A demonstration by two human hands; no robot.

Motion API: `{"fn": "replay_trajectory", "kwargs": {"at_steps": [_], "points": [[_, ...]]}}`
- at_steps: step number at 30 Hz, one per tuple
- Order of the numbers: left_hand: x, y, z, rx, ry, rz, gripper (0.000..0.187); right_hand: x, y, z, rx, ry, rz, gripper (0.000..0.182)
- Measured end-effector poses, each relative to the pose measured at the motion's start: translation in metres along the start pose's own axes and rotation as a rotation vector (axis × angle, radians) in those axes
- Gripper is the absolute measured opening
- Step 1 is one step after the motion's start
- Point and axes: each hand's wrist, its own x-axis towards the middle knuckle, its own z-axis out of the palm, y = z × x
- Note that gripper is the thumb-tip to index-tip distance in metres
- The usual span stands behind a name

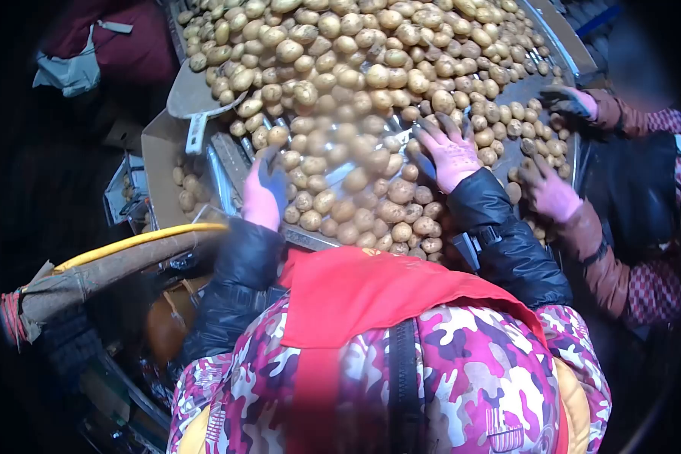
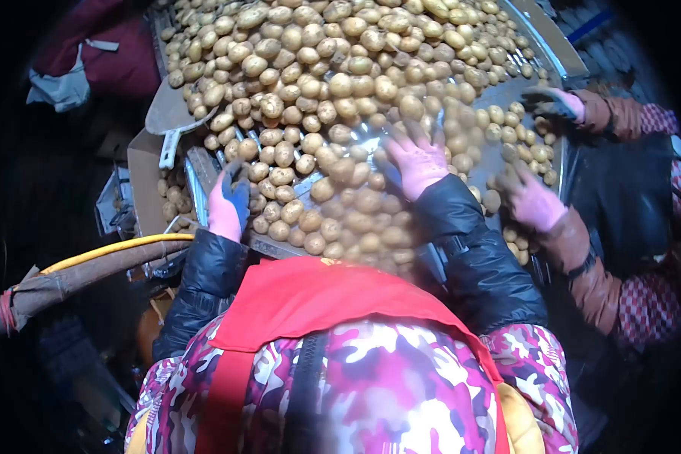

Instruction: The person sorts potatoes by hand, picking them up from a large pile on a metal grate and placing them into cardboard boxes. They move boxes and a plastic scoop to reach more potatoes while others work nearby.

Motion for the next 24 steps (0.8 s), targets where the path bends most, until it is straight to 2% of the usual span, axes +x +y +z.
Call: {"fn": "replay_trajectory", "kwargs": {"at_steps": [1,2,3,5,6,7,8,9,11,13,15,16,19,21,22,23,24], "points": [[0.012,0.001,0.002,0.171,-0.006,0.183,0.045,-0.004,0.000,-0.017,0.018,-0.133,0.152,0.053],[0.023,0.008,0.004,0.342,0.019,0.366,0.051,-0.015,0.008,-0.010,0.042,-0.048,0.211,0.053],[0.027,0.016,0.010,0.462,0.001,0.317,0.051,-0.029,0.018,0.002,0.063,0.040,0.268,0.054],[0.026,0.041,0.024,0.741,-0.229,0.204,0.048,-0.057,0.025,0.004,-0.007,0.069,0.342,0.062],[0.024,0.028,0.035,0.888,-0.229,0.328,0.047,-0.072,0.025,0.003,0.190,0.021,0.434,0.065],[0.011,0.046,0.043,0.969,-0.354,0.363,0.049,-0.088,0.023,-0.002,0.389,-0.026,0.523,0.068],[0.001,0.053,0.048,0.966,-0.401,0.346,0.049,-0.101,0.016,-0.011,0.391,-0.101,0.521,0.071],[-0.007,0.057,0.053,0.968,-0.449,0.325,0.049,-0.113,0.004,-0.009,0.307,-0.079,0.470,0.072],[-0.012,0.046,0.052,0.754,-0.520,0.408,0.046,-0.132,-0.029,-0.015,0.357,-0.058,0.503,0.069],[-0.018,0.026,0.048,0.297,-0.744,0.485,0.047,-0.148,-0.041,-0.012,0.214,0.022,0.389,0.070],[-0.040,0.032,0.048,0.139,-1.010,0.292,0.047,-0.139,-0.048,-0.033,0.259,-0.081,0.068,0.062],[-0.042,0.030,0.047,0.337,-0.957,0.656,0.046,-0.135,-0.059,-0.040,0.336,-0.041,-0.012,0.055],[-0.038,-0.002,0.031,0.280,-0.579,0.349,0.038,-0.116,-0.082,-0.022,0.338,0.079,-0.406,0.050],[-0.042,0.049,0.024,0.337,-0.181,0.060,0.040,-0.107,-0.080,0.001,0.414,0.045,-0.416,0.050],[-0.037,0.047,0.013,0.569,-0.138,0.195,0.042,-0.101,-0.067,-0.002,0.304,-0.094,-0.459,0.054],[-0.024,0.042,-0.002,0.797,-0.090,0.333,0.044,-0.097,-0.060,-0.006,0.333,-0.090,-0.347,0.054],[-0.012,0.026,-0.009,0.901,-0.096,0.335,0.045,-0.094,-0.056,-0.009,0.360,-0.089,-0.237,0.055]]}}
